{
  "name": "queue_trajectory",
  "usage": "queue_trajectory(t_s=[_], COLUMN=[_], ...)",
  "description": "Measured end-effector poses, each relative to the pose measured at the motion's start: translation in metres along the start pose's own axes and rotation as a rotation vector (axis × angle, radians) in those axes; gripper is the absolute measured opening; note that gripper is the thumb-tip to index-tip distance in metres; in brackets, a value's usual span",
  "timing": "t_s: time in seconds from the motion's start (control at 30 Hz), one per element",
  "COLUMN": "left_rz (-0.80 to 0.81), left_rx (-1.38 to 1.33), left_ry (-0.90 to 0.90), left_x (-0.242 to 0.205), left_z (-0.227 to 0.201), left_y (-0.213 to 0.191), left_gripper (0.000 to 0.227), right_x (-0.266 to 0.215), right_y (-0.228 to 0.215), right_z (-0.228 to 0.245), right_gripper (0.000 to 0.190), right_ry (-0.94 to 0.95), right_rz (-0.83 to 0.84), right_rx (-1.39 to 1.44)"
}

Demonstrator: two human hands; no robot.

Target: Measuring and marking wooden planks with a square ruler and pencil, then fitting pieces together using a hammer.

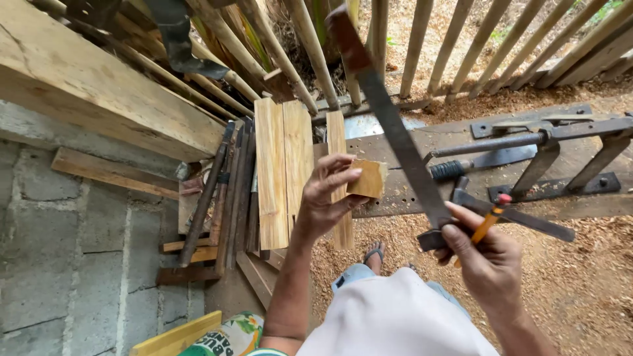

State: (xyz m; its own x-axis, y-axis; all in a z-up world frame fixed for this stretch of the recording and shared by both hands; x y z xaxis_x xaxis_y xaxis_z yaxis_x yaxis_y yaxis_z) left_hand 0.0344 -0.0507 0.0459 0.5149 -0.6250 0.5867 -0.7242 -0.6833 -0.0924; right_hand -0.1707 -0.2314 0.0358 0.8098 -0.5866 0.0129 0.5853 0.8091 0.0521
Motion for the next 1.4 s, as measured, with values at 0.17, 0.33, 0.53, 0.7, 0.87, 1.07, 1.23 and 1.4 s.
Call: queue_trajectory(t_s=[0.17,0.33,0.53,0.7,0.87,1.07,1.23,1.4], left_rz=[-0.171,-0.161,-0.185,-0.278,-0.249,-0.21,-0.215,-0.064], left_rx=[0.14,0.104,0.099,0.018,0.106,0.158,0.751,0.762], left_ry=[0.028,0.017,0.104,0.11,0.231,0.279,0.449,0.393], left_x=[0.0,0.023,0.034,0.011,-0.013,-0.05,-0.03,-0.035], left_z=[-0.012,0.018,0.01,0.005,-0.018,-0.027,-0.092,-0.091], left_y=[-0.002,0.0,0.004,0.005,0.007,0.007,0.021,0.026], left_gripper=[0.052,0.044,0.032,0.035,0.049,0.056,0.044,0.034], right_x=[0.008,0.018,0.028,0.022,0.004,-0.017,-0.022,-0.031], right_y=[0.037,0.049,0.057,0.063,0.079,0.085,0.079,0.076], right_z=[0.002,0.002,-0.001,0.001,-0.004,-0.012,0.0,-0.013], right_gripper=[0.043,0.044,0.043,0.042,0.042,0.04,0.04,0.038], right_ry=[0.073,0.161,0.161,0.124,0.2,0.18,0.116,0.126], right_rz=[0.133,0.141,0.145,0.159,0.253,0.308,0.281,0.287], right_rx=[-0.009,0.093,0.002,-0.022,0.042,-0.053,-0.101,-0.113])
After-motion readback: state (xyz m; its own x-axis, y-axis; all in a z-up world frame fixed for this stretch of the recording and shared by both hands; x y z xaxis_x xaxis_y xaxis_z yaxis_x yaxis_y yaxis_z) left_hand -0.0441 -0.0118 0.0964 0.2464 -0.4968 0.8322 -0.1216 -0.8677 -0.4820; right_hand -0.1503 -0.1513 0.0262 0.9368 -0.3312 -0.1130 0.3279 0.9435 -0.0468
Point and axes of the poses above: each hand's wrist, its own x-axis towards the middle knuckle, its own y-axis out of the palm, z = x × y, the point moved 9 cm from there along x, towards the middle knuckle, and after that the axes turned 10 degrees about -x, right-handed, at the moved point
